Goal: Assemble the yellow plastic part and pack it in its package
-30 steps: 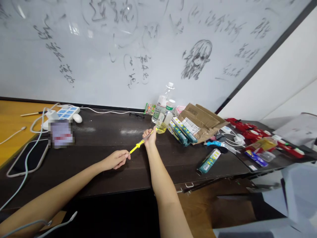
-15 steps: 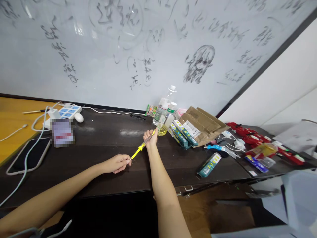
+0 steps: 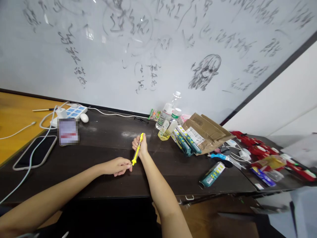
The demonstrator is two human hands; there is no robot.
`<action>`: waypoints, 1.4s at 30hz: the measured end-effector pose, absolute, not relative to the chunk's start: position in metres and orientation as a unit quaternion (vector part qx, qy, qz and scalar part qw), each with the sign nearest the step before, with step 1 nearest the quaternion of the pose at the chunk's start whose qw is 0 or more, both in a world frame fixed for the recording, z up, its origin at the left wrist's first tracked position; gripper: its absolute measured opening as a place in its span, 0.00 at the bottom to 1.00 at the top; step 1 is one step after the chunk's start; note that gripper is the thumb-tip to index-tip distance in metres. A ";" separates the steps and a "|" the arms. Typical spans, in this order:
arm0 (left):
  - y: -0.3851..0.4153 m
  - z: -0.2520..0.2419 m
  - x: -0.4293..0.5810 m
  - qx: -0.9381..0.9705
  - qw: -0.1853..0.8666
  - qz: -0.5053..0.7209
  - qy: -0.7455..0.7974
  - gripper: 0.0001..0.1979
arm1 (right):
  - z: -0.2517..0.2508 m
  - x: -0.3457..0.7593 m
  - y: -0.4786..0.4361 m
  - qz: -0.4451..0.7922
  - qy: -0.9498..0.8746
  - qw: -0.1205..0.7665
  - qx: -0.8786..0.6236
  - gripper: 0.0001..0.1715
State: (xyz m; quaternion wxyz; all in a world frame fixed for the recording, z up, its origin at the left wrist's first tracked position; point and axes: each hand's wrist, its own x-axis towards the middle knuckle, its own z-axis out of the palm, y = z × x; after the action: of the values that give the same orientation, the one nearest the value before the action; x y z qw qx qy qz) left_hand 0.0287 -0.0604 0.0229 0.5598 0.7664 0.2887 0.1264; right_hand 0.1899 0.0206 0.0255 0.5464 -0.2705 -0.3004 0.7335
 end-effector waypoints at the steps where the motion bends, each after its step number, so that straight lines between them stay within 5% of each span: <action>1: -0.061 0.024 0.028 0.772 0.560 0.114 0.279 0.21 | 0.027 0.194 0.022 0.724 -0.296 0.561 -0.270 0.31; 7: -0.063 0.032 0.027 0.795 0.555 0.069 0.236 0.20 | 0.030 0.210 0.027 0.684 -0.281 0.618 -0.267 0.30; 16: -0.058 0.020 0.029 0.767 0.536 0.159 0.316 0.14 | 0.024 0.181 0.013 0.739 -0.326 0.528 -0.263 0.31; 30: -0.058 0.028 0.024 0.756 0.608 0.020 0.241 0.20 | 0.028 0.207 0.024 0.670 -0.293 0.618 -0.287 0.32; 36: -0.056 0.022 0.026 0.759 0.548 0.157 0.315 0.18 | 0.025 0.185 0.015 0.722 -0.315 0.545 -0.288 0.31; 42: -0.055 0.024 0.026 0.761 0.536 0.157 0.330 0.17 | 0.027 0.179 0.012 0.709 -0.333 0.548 -0.292 0.32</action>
State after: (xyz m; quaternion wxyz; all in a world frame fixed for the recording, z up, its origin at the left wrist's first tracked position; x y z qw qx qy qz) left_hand 0.0264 -0.0553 0.0236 0.5362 0.7609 0.3302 0.1566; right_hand 0.1794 0.0118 0.0265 0.5480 -0.2925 -0.3334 0.7092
